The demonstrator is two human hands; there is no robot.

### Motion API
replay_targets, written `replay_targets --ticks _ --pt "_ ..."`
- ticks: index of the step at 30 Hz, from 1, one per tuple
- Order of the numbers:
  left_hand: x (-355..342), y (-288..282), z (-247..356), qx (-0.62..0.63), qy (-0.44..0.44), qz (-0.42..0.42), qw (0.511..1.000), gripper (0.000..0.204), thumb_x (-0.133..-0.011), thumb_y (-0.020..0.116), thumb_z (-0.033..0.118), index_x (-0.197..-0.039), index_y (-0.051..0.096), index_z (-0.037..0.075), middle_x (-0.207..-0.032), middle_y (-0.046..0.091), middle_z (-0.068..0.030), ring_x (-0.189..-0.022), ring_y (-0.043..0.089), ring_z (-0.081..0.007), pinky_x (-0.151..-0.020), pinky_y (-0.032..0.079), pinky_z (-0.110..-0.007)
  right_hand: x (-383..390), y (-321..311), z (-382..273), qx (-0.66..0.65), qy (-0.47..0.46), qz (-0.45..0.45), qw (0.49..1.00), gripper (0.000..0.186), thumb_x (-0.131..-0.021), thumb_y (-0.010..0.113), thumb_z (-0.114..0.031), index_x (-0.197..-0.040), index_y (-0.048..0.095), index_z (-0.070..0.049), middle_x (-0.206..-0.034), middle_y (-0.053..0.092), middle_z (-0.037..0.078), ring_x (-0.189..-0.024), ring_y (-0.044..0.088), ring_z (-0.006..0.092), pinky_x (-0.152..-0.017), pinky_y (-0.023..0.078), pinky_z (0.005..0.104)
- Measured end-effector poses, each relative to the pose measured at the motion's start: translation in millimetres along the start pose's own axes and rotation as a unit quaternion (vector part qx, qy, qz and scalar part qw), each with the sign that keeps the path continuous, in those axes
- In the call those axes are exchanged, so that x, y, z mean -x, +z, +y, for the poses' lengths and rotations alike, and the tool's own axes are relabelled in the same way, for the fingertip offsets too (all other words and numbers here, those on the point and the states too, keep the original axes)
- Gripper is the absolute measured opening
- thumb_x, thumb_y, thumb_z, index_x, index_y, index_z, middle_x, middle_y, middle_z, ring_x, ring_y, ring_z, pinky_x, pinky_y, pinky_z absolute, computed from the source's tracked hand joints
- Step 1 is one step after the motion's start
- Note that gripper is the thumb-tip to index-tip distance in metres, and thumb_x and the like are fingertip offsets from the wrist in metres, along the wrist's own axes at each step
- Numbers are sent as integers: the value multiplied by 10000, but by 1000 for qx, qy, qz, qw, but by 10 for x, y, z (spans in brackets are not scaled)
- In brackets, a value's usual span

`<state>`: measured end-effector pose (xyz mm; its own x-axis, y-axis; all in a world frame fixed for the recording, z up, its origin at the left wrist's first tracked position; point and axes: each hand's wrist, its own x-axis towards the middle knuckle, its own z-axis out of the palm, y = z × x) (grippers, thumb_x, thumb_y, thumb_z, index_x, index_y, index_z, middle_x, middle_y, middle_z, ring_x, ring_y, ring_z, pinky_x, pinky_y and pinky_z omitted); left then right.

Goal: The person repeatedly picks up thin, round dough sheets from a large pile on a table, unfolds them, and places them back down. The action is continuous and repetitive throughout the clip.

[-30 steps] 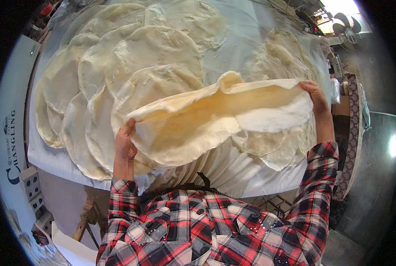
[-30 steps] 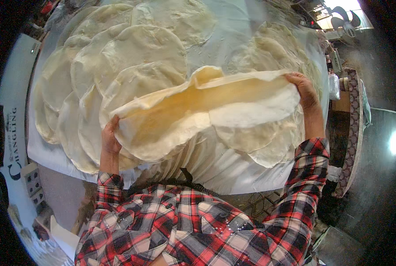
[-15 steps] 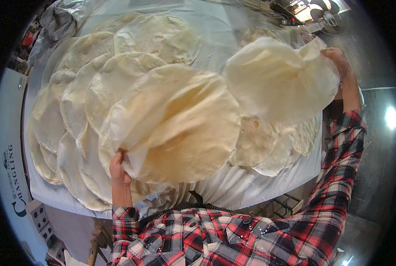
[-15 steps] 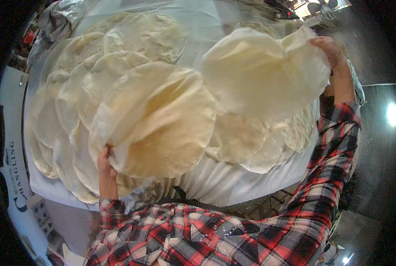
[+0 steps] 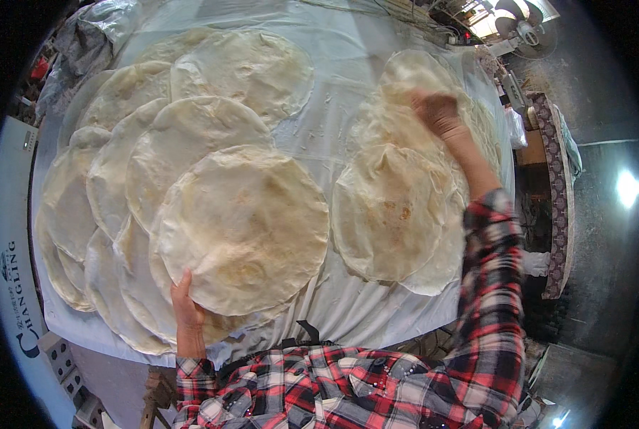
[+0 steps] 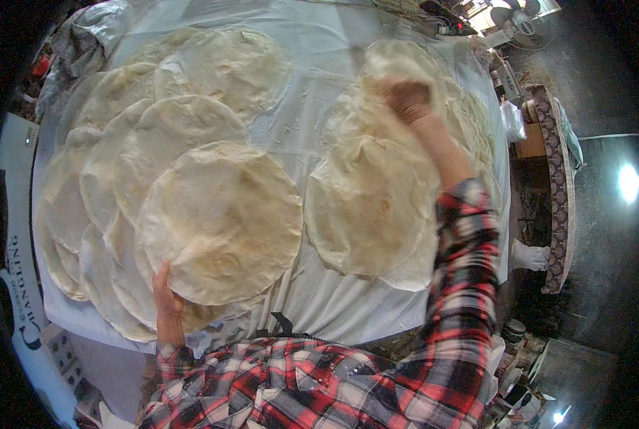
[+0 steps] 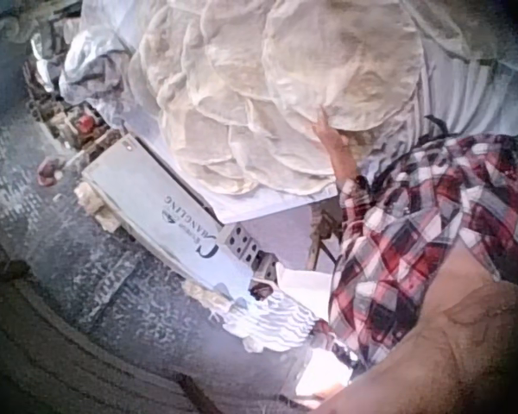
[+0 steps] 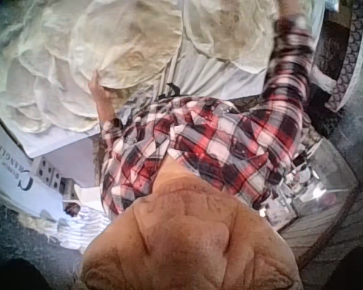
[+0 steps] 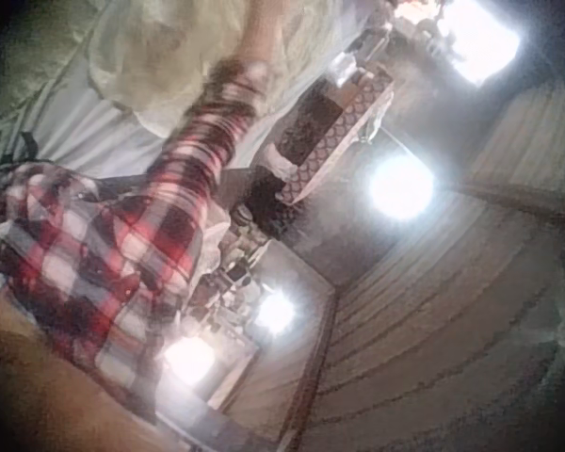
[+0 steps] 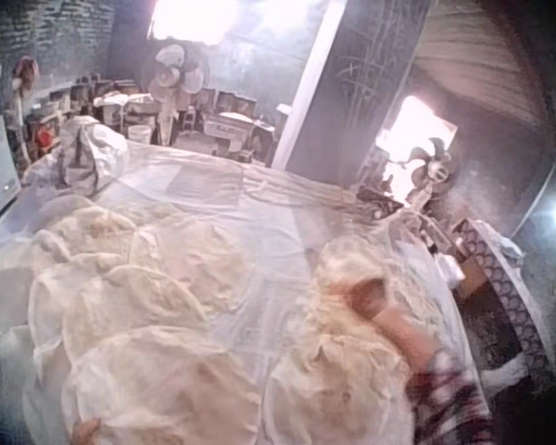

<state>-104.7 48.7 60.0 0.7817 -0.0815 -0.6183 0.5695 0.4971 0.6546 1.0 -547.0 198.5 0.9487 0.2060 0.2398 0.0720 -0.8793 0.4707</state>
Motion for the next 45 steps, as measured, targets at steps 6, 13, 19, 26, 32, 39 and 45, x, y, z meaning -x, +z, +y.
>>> replay_targets --ticks 6,13,19,26,32,39,45 --pt "273 -67 -124 -51 27 -117 991 675 -747 640 59 -1366 380 -1 -1271 534 -114 -1173 515 -268 -1022 384 -393 656 26 -1617 -288 60 -55 954 219 -812 617 -121 -1029 631 -92 -906 634 102 -845 627 281 -673 511 371" --pt "441 -195 -349 -163 -25 -184 969 670 -768 679 112 -1352 393 -50 -1322 509 -137 -1208 492 -242 -1059 351 -370 1167 -895 -2850 -503 -25 -46 863 218 -770 634 -50 -987 641 -72 -1002 630 81 -940 604 267 -756 509 363" --pt "823 10 -589 16 -21 -256 966 709 -804 706 157 -1414 355 71 -1336 497 -90 -1173 522 -211 -920 478 -338 1542 -1295 -3473 -628 -97 -88 767 514 -774 716 -231 -1226 543 -57 -1286 524 154 -1149 520 335 -930 446 394" --pt "806 87 -672 14 -11 -206 978 370 -876 639 130 -1229 549 64 -1087 615 -30 -862 566 -101 -764 504 -252 1530 -1382 -3840 -616 -62 -101 779 414 -764 718 -280 -1083 557 -71 -1272 529 162 -1152 523 336 -919 450 404" --pt "791 114 -661 24 -11 -213 977 354 -883 602 129 -1220 547 34 -1086 617 -52 -842 596 -123 -699 552 -290 1503 -1413 -3836 -637 -32 -90 765 381 -779 703 -286 -1059 554 -74 -1249 550 190 -1128 555 338 -897 465 385" --pt "758 151 -571 -3 -19 -214 977 389 -852 499 48 -1239 527 9 -1096 614 -90 -924 620 -167 -714 561 -312 1401 -1511 -3854 -630 -12 -96 771 442 -778 687 -313 -1113 541 -62 -1244 550 195 -1111 562 345 -891 472 395" --pt "676 352 -776 -140 99 -123 977 449 -788 489 -15 -1237 499 -3 -1096 598 -55 -934 590 -123 -760 505 -269 1386 -1427 -3958 -648 -18 -141 748 550 -764 657 -251 -1243 487 -41 -1212 557 210 -1055 580 361 -877 478 405"
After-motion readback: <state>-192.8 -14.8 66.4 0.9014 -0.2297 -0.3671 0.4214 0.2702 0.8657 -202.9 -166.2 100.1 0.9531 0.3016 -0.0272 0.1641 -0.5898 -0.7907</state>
